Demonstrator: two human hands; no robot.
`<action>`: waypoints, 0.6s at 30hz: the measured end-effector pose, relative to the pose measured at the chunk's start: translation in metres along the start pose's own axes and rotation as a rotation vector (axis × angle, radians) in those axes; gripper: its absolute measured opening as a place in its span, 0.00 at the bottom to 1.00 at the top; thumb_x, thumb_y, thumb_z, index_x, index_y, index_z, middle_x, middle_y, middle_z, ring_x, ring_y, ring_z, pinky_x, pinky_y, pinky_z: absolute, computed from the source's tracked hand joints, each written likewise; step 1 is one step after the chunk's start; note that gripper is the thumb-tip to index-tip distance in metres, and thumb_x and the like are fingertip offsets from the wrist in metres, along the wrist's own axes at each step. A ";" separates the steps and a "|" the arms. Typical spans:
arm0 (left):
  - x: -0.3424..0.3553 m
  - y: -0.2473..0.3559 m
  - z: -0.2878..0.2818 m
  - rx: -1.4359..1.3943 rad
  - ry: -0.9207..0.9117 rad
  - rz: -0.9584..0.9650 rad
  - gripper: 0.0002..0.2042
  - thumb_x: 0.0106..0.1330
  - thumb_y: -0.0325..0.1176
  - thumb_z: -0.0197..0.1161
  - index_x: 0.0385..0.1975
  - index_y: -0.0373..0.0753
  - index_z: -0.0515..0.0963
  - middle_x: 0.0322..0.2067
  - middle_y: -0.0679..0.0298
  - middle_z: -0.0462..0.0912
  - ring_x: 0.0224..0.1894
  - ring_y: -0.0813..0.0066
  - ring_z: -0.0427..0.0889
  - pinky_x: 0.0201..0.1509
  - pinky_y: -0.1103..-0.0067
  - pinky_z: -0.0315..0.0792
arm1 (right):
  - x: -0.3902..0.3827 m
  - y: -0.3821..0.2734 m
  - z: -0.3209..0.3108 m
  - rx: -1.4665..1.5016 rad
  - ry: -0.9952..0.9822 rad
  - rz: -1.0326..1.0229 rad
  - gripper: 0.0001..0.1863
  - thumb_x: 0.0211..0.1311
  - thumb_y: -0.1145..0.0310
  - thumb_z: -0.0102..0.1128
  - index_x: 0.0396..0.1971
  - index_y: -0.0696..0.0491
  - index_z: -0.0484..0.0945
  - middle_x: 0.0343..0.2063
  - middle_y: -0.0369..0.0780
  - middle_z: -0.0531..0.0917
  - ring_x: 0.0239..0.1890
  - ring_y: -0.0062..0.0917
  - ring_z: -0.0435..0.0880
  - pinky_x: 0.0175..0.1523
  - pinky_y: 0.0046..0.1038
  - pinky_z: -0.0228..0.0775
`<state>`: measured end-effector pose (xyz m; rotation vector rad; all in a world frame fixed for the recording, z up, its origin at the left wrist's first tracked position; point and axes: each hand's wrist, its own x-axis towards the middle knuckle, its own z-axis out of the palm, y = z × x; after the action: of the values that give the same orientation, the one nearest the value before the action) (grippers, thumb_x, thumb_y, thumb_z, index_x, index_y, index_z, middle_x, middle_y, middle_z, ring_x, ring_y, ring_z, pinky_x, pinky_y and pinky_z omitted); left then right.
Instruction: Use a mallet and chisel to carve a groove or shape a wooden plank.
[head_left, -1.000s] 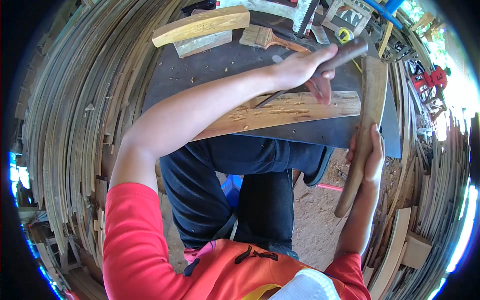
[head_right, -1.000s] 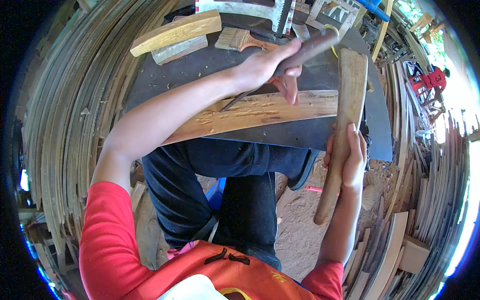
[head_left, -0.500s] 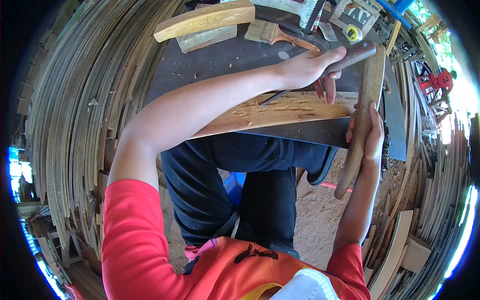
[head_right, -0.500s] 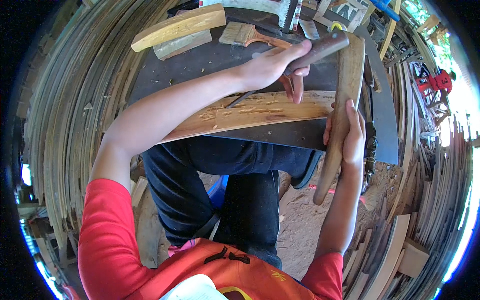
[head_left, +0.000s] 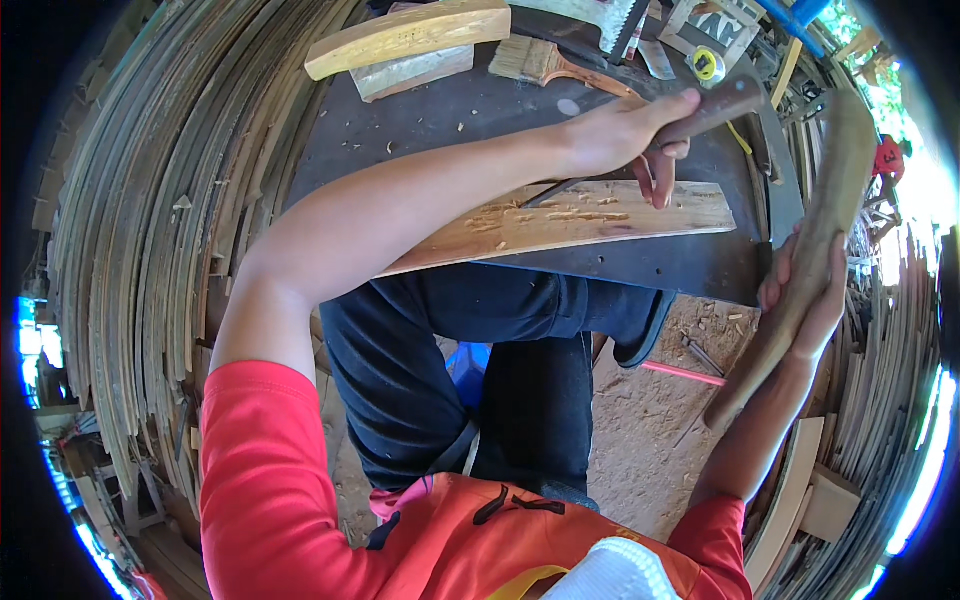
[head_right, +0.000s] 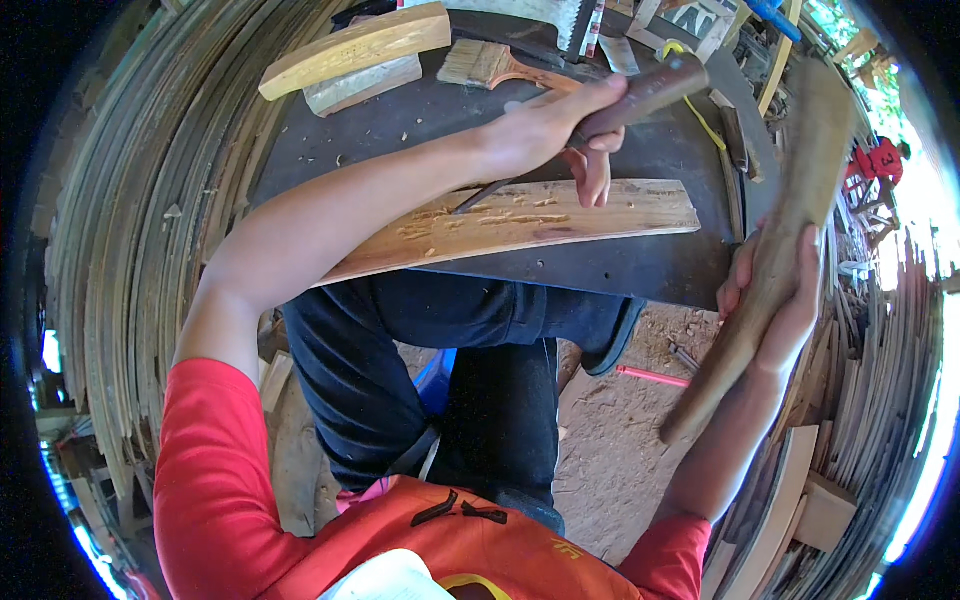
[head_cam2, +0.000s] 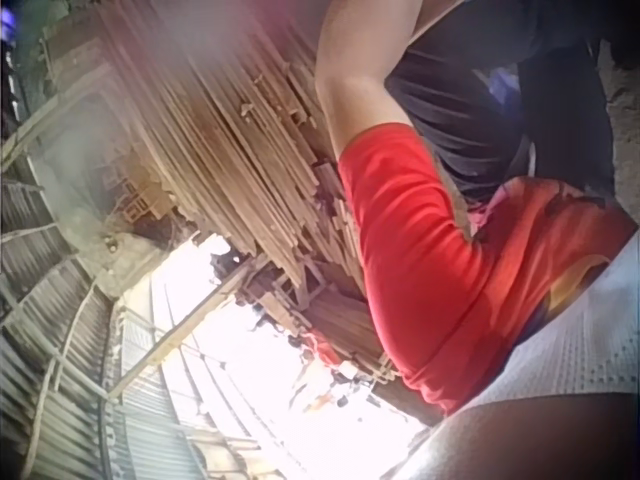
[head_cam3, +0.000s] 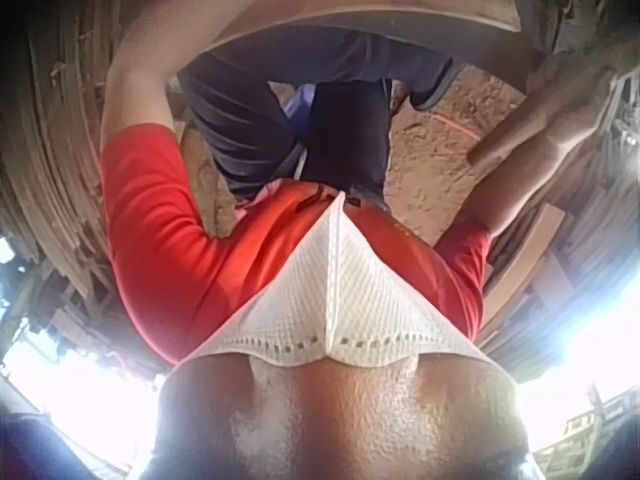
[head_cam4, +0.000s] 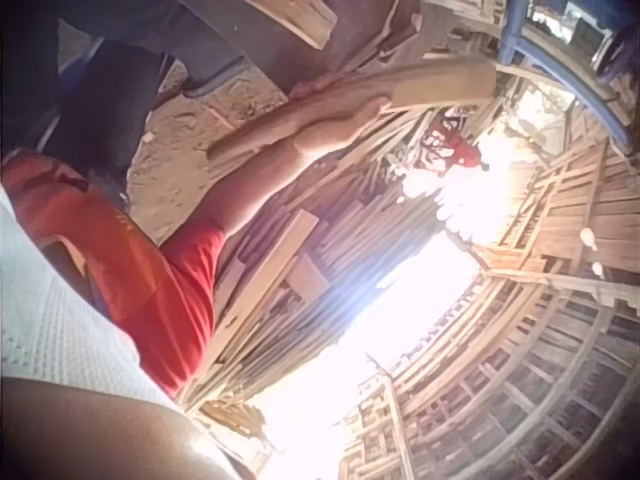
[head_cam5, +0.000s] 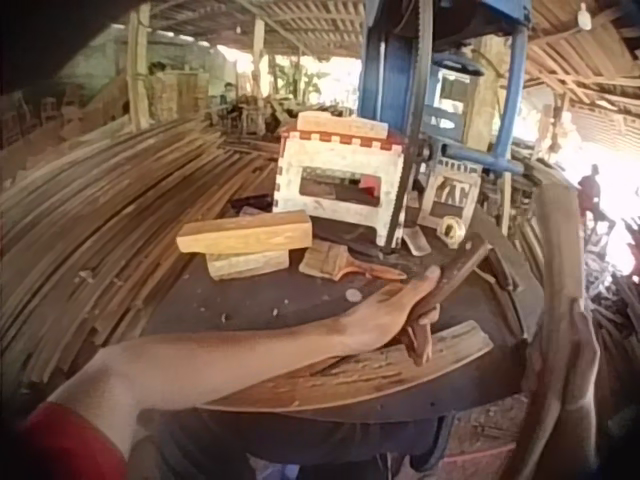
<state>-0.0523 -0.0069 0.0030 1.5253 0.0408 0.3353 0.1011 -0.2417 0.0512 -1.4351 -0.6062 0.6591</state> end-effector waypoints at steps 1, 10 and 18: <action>0.000 0.000 0.002 0.003 -0.033 -0.023 0.32 0.77 0.66 0.32 0.22 0.43 0.63 0.16 0.53 0.81 0.29 0.64 0.87 0.32 0.73 0.77 | -0.001 0.003 0.004 -0.005 0.037 -0.019 0.32 0.75 0.41 0.44 0.48 0.59 0.75 0.16 0.38 0.72 0.10 0.23 0.69 0.14 0.23 0.59; -0.002 -0.003 0.005 0.056 -0.054 -0.100 0.32 0.77 0.65 0.34 0.19 0.45 0.63 0.17 0.54 0.82 0.27 0.65 0.87 0.37 0.73 0.77 | 0.001 0.006 -0.008 -0.106 0.081 -0.050 0.30 0.76 0.41 0.42 0.45 0.57 0.76 0.15 0.36 0.71 0.10 0.21 0.69 0.15 0.23 0.60; -0.004 -0.003 0.007 0.068 -0.105 -0.137 0.33 0.77 0.67 0.34 0.20 0.44 0.64 0.18 0.53 0.83 0.28 0.65 0.88 0.38 0.73 0.79 | -0.008 0.031 -0.021 -0.148 -0.011 0.030 0.30 0.76 0.43 0.44 0.43 0.59 0.76 0.16 0.37 0.73 0.10 0.22 0.69 0.14 0.23 0.60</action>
<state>-0.0545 -0.0147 0.0000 1.5959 0.0743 0.1454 0.1090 -0.2609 0.0193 -1.5811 -0.6543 0.6567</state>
